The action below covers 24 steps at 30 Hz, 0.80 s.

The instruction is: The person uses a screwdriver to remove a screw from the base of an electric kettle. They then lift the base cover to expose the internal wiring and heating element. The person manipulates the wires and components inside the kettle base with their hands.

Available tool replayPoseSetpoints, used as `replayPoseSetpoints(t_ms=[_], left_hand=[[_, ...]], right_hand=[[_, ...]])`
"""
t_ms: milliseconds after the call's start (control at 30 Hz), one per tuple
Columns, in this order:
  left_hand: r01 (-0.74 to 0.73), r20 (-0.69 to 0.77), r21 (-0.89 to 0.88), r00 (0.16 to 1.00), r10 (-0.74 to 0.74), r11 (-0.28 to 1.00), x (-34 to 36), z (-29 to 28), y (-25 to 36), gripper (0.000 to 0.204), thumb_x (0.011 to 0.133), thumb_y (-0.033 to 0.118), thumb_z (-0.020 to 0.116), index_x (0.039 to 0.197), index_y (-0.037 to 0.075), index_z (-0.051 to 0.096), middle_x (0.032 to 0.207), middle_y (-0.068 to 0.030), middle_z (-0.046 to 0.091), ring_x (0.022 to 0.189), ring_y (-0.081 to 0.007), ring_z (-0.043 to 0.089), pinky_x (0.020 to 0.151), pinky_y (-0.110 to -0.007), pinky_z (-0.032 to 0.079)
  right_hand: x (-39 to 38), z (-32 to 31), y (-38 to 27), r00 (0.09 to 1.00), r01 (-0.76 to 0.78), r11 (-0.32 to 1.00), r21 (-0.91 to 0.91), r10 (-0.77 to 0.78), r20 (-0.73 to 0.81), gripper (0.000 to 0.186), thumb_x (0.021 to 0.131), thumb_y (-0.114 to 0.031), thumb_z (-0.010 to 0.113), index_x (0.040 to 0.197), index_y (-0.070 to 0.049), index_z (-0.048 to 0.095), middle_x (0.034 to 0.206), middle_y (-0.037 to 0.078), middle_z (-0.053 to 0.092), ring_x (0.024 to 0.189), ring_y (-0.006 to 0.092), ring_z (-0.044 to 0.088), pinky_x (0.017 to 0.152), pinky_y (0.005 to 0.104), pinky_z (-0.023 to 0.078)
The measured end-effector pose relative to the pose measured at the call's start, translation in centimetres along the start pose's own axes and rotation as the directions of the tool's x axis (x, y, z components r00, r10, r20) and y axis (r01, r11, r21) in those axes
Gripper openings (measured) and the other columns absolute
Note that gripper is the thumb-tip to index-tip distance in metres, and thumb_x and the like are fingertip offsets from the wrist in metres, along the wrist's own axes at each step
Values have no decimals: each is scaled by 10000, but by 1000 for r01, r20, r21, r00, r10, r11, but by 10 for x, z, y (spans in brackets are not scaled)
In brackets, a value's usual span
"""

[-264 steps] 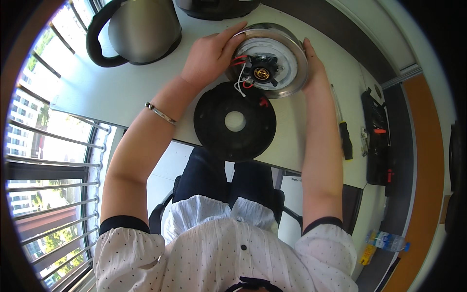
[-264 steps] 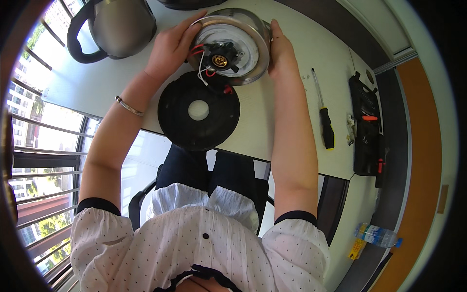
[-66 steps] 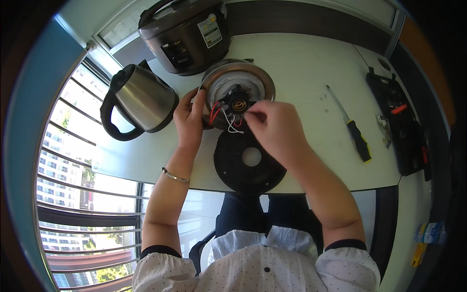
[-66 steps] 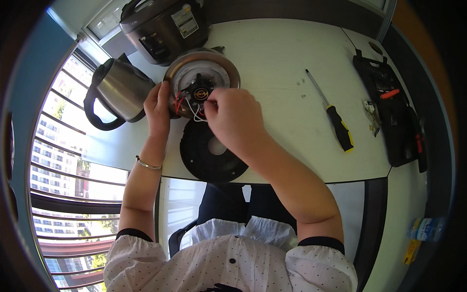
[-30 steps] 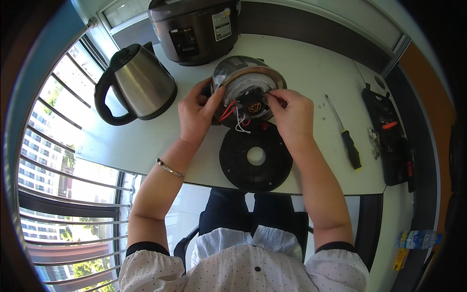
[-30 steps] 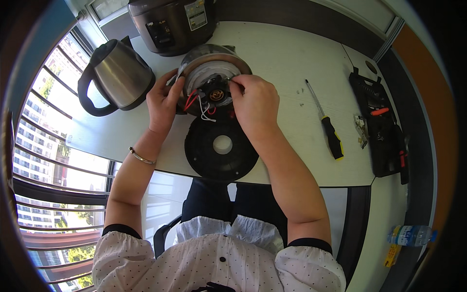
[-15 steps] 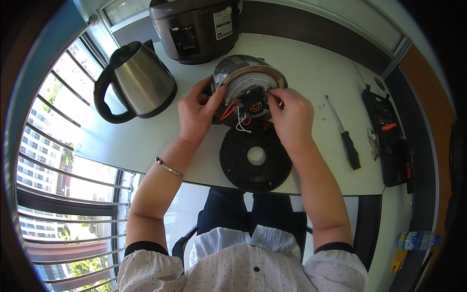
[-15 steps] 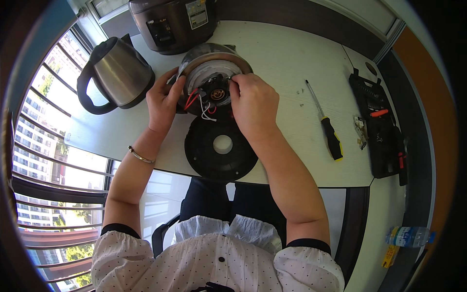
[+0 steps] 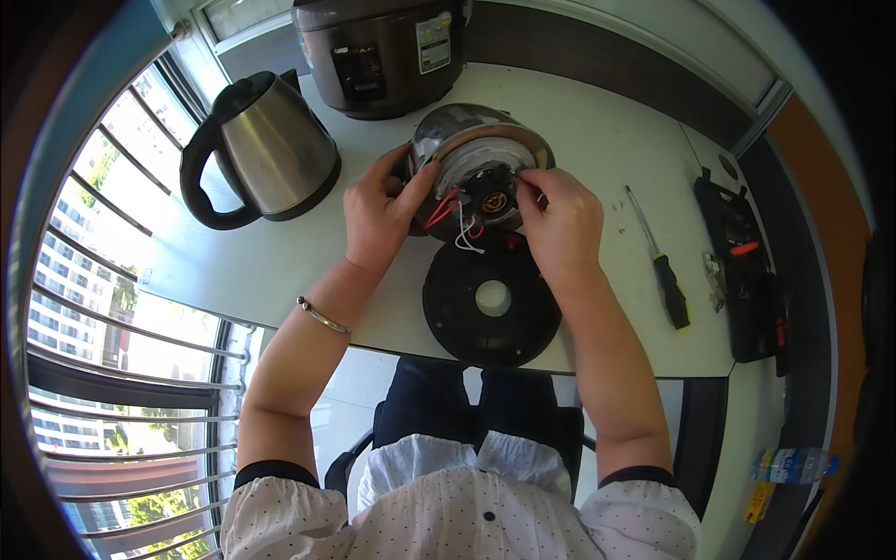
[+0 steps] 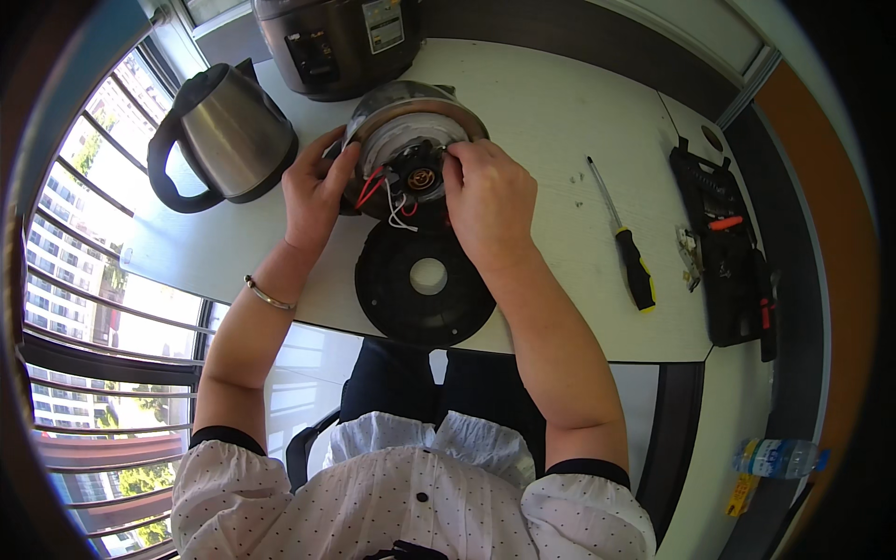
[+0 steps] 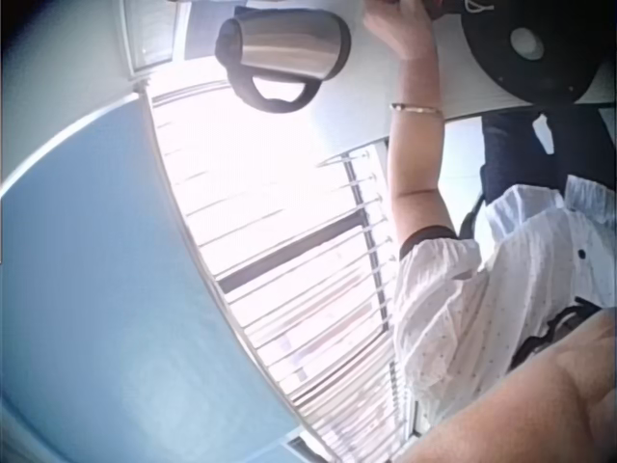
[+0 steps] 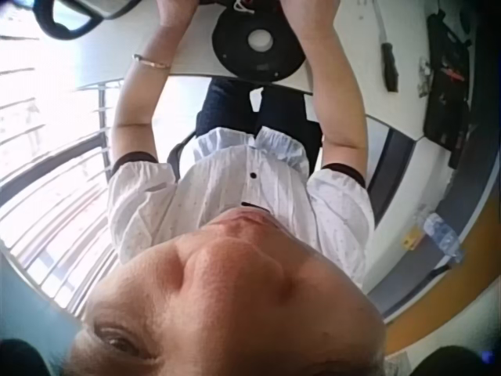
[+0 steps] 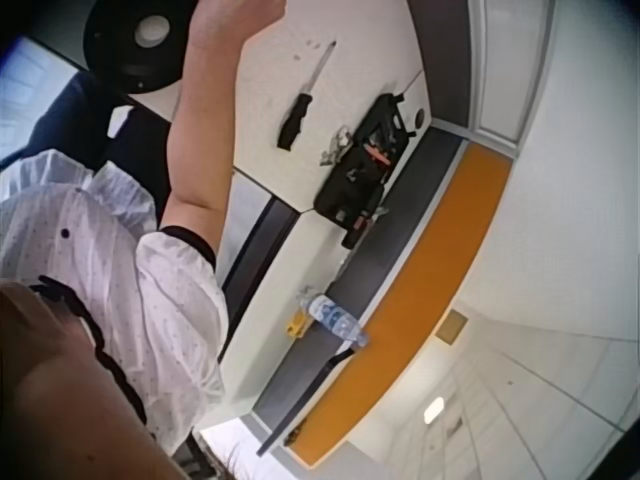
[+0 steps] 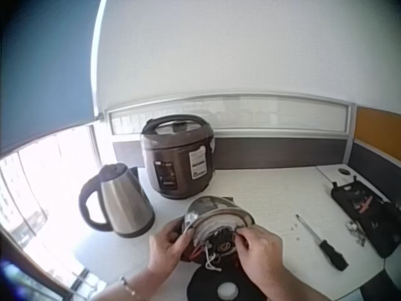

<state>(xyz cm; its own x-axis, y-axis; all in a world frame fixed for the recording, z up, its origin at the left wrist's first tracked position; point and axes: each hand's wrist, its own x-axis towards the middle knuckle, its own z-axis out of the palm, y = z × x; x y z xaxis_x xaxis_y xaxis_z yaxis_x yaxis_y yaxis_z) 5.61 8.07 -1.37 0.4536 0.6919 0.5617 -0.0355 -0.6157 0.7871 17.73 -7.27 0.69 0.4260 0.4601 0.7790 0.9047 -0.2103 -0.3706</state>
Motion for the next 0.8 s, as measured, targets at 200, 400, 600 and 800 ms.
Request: replayPoseSetpoints(t_ms=[200,400,600,800], left_hand=[[40,7,-39,999,-40,998,-2,0,1,484,744,318,709,1077,-18,606,487,-75,510,430,-97,458,428,-252,359],[49,35,-3,998,-49,999,-1,-2,1,521,733,351,709,1084,-19,601,495,-83,522,429,-121,475,435,-261,372],[75,58,5,995,-75,997,-1,-3,7,561,722,383,710,1096,-18,593,508,-85,534,442,-135,500,446,-271,385],[113,85,-57,991,-108,992,2,-4,5,599,709,397,717,1119,-17,579,533,-88,558,465,-131,518,455,-269,390]], right_hand=[[0,0,0,1000,-1,1000,23,1,-8,57,734,-95,643,762,-47,633,710,84,597,648,270,595,570,359,472],[1,2,3,999,30,999,15,-29,-15,98,720,-31,661,816,-18,652,719,111,620,576,238,598,554,310,474],[2,1,4,999,50,999,19,-50,-9,61,722,-62,647,774,-31,638,710,93,600,632,277,590,566,355,473],[3,2,5,998,62,998,24,-62,-3,57,720,-58,647,774,-42,637,701,87,589,621,276,583,558,352,469]])
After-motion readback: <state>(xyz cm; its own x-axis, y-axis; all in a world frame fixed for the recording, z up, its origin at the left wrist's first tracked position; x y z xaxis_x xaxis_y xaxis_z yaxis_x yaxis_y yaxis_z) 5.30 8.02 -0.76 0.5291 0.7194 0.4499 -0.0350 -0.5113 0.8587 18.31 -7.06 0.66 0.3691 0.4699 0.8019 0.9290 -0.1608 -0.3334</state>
